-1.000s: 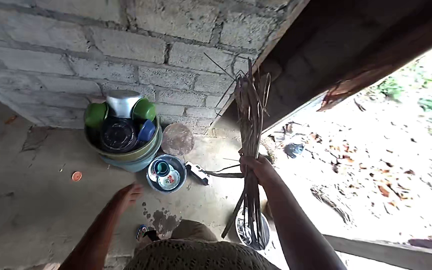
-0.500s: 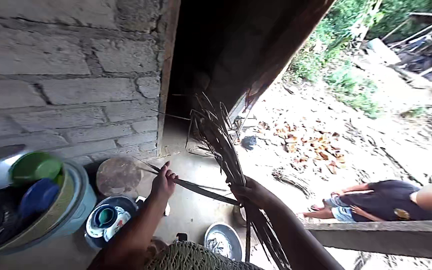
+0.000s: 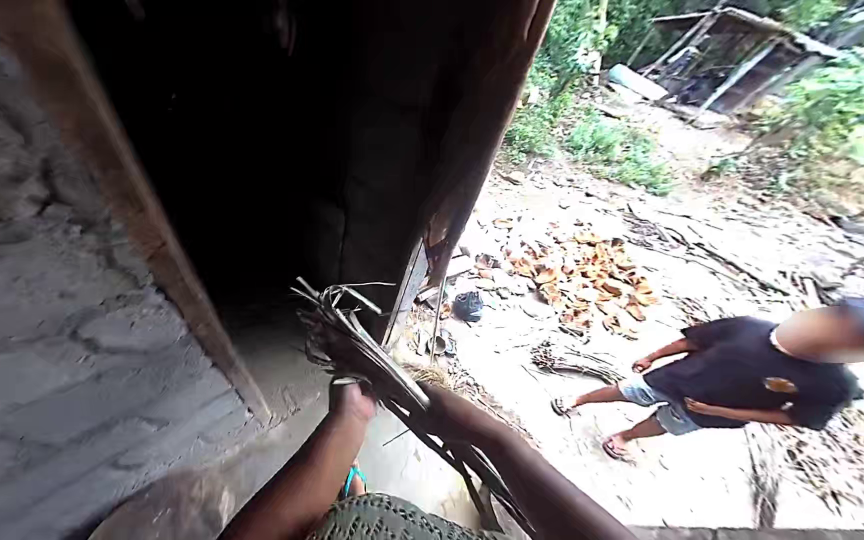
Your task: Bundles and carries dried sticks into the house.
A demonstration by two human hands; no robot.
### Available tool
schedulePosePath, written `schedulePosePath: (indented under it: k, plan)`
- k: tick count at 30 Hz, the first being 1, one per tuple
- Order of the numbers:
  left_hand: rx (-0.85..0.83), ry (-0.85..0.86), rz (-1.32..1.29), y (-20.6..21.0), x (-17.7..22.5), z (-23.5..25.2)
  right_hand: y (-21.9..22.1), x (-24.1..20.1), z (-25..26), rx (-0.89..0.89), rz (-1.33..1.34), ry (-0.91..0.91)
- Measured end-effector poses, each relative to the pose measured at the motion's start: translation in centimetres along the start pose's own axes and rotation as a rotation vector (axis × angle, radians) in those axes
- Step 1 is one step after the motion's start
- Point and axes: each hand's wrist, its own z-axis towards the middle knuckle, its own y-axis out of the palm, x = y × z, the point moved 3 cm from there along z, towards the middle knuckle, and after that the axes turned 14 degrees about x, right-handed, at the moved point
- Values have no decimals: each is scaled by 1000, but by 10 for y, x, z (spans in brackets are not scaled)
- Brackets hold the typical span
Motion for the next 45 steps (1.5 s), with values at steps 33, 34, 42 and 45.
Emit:
schedulePosePath:
  k: [33, 34, 42, 45]
  plan:
    - [570, 455, -147, 257, 359, 564, -54, -285, 766, -97, -205, -713]
    - [605, 452, -132, 257, 380, 585, -48, -298, 790, -25, -220, -813]
    - [502, 365, -188, 318, 582, 748, -58, -475, 976, -2, -445, -752]
    - [549, 327, -130, 349, 642, 820, -65, -523, 1058, -19, -462, -695]
